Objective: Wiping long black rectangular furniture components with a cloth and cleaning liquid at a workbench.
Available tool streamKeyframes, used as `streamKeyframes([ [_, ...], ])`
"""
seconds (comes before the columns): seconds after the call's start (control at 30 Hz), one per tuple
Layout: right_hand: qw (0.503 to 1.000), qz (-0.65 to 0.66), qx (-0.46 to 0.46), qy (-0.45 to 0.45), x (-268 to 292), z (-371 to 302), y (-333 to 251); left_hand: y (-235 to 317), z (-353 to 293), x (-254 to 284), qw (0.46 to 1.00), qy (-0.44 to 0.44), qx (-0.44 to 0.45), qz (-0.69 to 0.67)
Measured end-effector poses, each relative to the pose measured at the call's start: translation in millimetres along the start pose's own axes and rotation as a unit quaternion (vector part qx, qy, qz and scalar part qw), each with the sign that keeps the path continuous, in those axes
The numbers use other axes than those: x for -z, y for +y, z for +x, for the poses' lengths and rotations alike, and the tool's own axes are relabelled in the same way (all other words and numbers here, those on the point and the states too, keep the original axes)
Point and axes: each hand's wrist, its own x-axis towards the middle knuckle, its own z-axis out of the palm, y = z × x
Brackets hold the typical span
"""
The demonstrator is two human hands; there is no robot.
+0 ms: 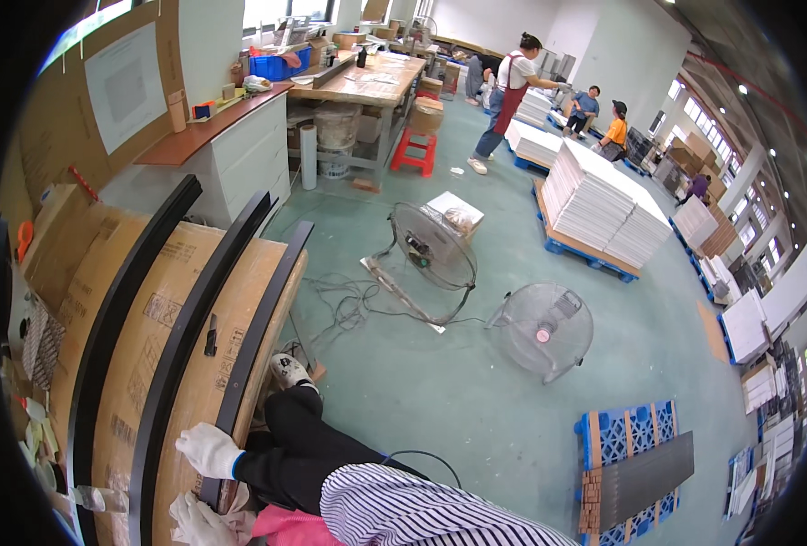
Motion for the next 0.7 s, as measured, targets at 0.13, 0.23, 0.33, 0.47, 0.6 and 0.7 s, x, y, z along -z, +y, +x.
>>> streamKeyframes([
  [0.13,0.998,-0.023,0.014,0.049,-9.5,-1.6,11.2,-30.1,-11.8,12.0,0.997,0.048,-0.054,-0.035],
  [0.23,0.999,-0.029,-0.002,0.032,-7.4,-1.4,8.4,-83.1,-43.1,10.5,0.996,0.071,-0.047,-0.008],
  [0.33,0.999,-0.035,-0.010,0.028,-1.6,-3.8,7.0,-146.3,-80.3,11.8,0.998,0.056,0.008,-0.030],
  [0.47,0.999,-0.037,0.001,0.038,-6.6,-3.8,6.8,-243.7,-121.2,2.9,0.986,0.097,-0.125,0.043],
  [0.6,0.998,-0.038,-0.001,0.053,-9.4,-4.5,7.7,-261.2,-141.4,5.2,0.969,0.193,-0.145,0.047],
  [0.7,0.998,-0.041,0.004,0.052,-11.3,-2.8,7.6,-271.3,-155.3,3.6,0.958,0.194,0.091,-0.188],
])
